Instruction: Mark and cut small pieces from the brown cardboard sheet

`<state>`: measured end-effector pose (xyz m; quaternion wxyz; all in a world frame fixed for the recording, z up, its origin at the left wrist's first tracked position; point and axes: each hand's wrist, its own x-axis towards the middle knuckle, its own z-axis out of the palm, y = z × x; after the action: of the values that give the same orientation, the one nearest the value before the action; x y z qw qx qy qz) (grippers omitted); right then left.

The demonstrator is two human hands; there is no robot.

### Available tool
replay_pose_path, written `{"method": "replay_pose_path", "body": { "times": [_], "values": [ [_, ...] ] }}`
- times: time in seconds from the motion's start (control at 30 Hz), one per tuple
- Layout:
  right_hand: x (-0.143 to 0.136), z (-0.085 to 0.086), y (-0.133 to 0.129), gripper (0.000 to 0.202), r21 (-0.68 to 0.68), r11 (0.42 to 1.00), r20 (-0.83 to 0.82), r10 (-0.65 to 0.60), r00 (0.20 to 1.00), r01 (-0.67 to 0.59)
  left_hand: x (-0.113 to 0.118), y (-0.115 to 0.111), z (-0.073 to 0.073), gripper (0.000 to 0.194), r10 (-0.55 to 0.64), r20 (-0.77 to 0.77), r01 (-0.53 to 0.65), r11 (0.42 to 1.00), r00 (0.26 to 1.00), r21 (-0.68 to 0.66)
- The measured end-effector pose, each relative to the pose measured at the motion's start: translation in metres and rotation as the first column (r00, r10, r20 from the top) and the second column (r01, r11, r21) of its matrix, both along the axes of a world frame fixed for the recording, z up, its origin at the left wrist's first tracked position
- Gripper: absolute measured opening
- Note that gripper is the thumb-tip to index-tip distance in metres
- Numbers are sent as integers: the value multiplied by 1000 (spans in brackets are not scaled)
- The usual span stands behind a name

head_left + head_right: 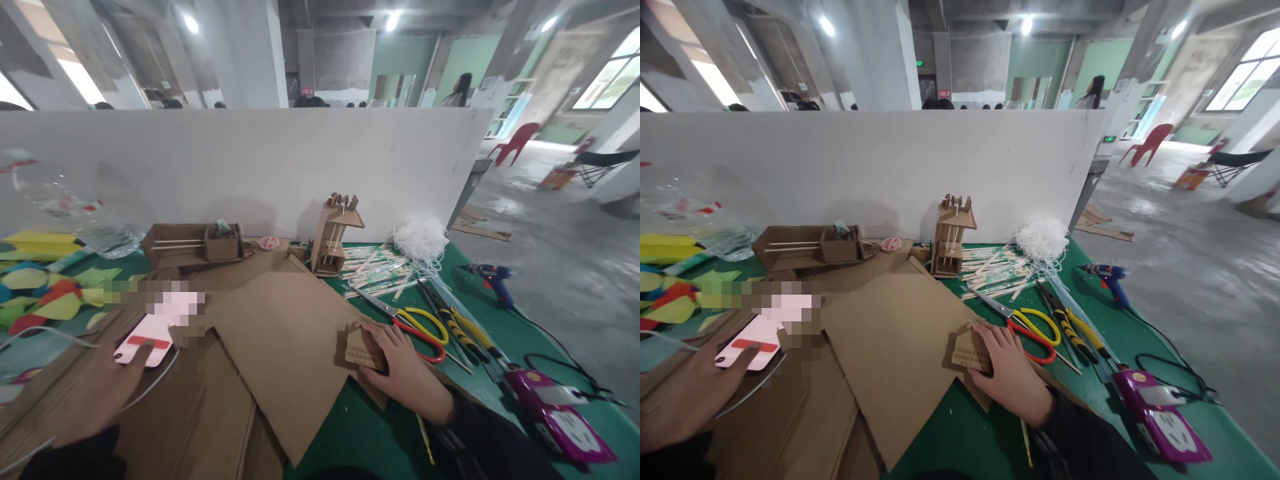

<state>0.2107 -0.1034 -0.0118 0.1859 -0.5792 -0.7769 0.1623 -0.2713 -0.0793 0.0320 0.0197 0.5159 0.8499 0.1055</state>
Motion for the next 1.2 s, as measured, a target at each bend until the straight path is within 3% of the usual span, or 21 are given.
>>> {"method": "replay_pose_path", "body": {
  "times": [0.1,0.2,0.3,0.43,0.53,0.6,0.67,0.7,0.77,0.8,0.87,0.9,1.0,1.1,1.2],
  "values": [
    [0,-1,0,64,11,1000,-11,5,1000,-5,12,-2,10,62,6,-41,-8,999,999,-38],
    [0,-2,0,66,30,999,-20,15,1000,-14,32,-6,23,62,51,-186,-44,998,981,43],
    [1,-3,-1,67,52,998,-38,24,999,-22,55,-12,33,54,-91,-311,149,974,946,170],
    [2,-3,-2,65,71,997,-102,0,995,7,94,-22,37,42,-519,-140,537,805,843,253],
    [3,-3,-2,63,77,997,-169,-17,986,30,135,-28,39,43,-748,77,737,663,659,136],
    [3,-3,-2,65,86,996,-213,-6,977,24,167,-27,39,50,-806,255,809,575,534,123],
    [3,-3,-2,67,103,995,-260,12,965,15,199,-18,35,52,-760,504,824,546,411,153],
    [4,-3,-2,69,116,993,-284,25,958,9,215,-11,31,57,-681,657,819,549,324,166],
    [4,-3,-3,72,145,989,-327,63,943,-16,244,6,18,67,-400,915,788,582,63,200],
    [4,-2,-3,73,161,987,-344,83,935,-29,258,14,10,71,-197,975,775,599,-101,201],
    [3,-1,-4,75,186,982,-377,110,920,-42,280,25,-5,72,-45,966,797,556,-255,236],
    [2,-1,-5,76,191,981,-399,112,910,-37,289,29,-12,73,64,916,762,580,-396,289],
    [0,-1,-7,77,154,988,-485,81,871,-7,305,31,-26,73,201,817,711,629,-540,315],
    [-1,-2,-8,76,69,998,-548,36,836,2,311,28,-29,67,291,750,662,707,-595,251],
    [-2,-5,-7,79,-1,1000,-551,-21,835,25,311,29,-28,60,247,767,610,759,-592,226]
  ]
}}
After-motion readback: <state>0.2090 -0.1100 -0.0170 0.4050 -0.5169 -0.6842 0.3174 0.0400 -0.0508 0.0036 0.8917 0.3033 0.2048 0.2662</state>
